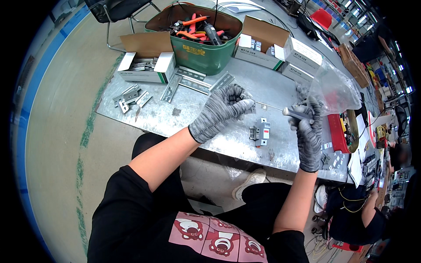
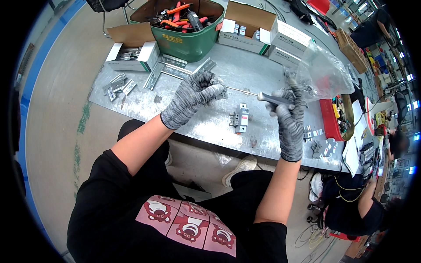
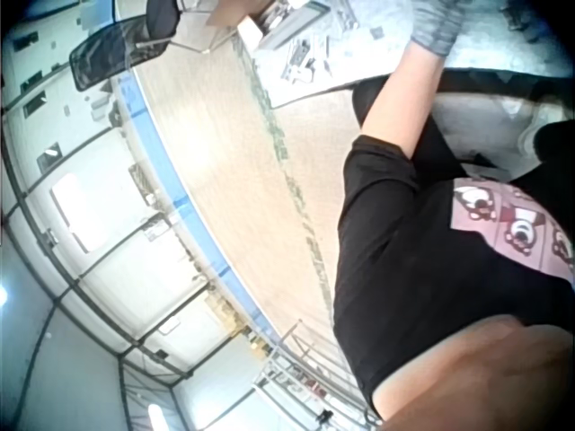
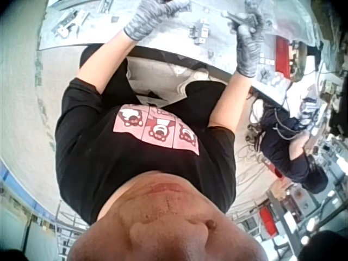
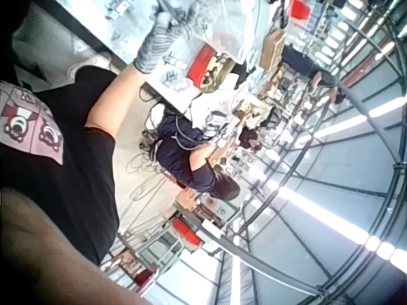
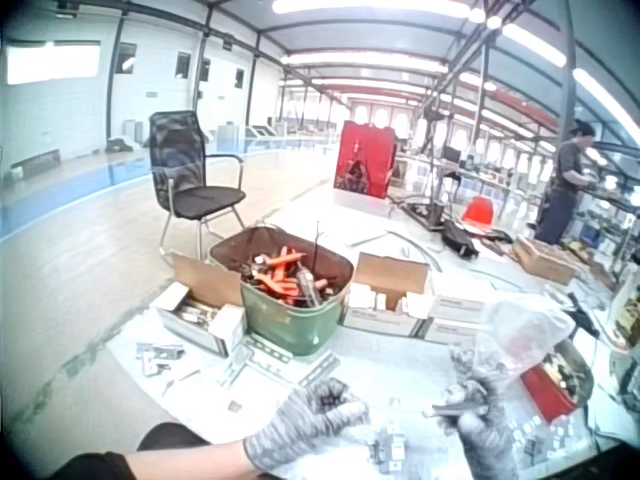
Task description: The person assembles small electrical components on a metal workbench. They use a screwdriver to tighten screws on white plastic housings, insert metal brackets, and handle various small parts and tools throughout the process.
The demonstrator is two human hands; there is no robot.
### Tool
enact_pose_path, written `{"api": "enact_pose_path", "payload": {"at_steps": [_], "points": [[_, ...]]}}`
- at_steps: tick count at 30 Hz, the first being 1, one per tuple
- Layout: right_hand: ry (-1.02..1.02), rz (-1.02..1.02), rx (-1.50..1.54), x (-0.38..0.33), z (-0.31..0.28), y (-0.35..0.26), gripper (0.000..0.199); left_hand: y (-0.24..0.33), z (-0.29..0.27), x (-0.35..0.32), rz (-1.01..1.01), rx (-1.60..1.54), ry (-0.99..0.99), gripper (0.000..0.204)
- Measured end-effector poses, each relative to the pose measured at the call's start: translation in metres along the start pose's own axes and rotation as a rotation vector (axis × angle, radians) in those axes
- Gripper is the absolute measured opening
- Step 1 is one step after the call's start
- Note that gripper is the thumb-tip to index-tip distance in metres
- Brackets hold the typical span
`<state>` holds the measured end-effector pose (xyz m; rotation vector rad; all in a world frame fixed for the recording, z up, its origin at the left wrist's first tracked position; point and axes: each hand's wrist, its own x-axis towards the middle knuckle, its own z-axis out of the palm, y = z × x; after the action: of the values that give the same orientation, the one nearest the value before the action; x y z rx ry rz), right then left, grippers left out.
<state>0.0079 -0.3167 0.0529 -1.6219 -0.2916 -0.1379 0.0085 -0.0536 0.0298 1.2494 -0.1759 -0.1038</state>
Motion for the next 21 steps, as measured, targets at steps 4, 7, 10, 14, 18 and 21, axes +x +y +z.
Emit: {"api": "enact_pose_path", "payload": {"at_steps": [4, 7, 10, 14, 18, 21], "points": [[-0.038, 0.0, 0.214, -0.003, 0.008, -0.004, 0.076, -0.001, 0.0, -0.001, -0.015, 0.059, -0.009, 0.012], [-0.012, 0.204, 0.211, -0.002, -0.008, 0.003, 0.07, -0.001, 0.002, -0.002, -0.006, 0.044, -0.008, 0.013], [-0.087, -0.013, 0.216, 0.001, -0.005, 0.002, 0.068, -0.006, 0.003, 0.0, -0.01, 0.039, -0.004, 0.013], [-0.09, 0.012, 0.476, -0.003, 0.012, -0.017, 0.067, -0.003, -0.001, -0.002, -0.028, 0.012, 0.005, 0.014], [0.106, 0.174, 0.482, -0.005, -0.002, 0.007, 0.049, -0.006, 0.009, -0.003, -0.047, 0.033, -0.021, 0.014], [-0.028, -0.093, 0.578, -0.002, 0.007, -0.003, 0.043, -0.009, 0.005, -0.002, -0.033, -0.01, -0.042, 0.014]]}}
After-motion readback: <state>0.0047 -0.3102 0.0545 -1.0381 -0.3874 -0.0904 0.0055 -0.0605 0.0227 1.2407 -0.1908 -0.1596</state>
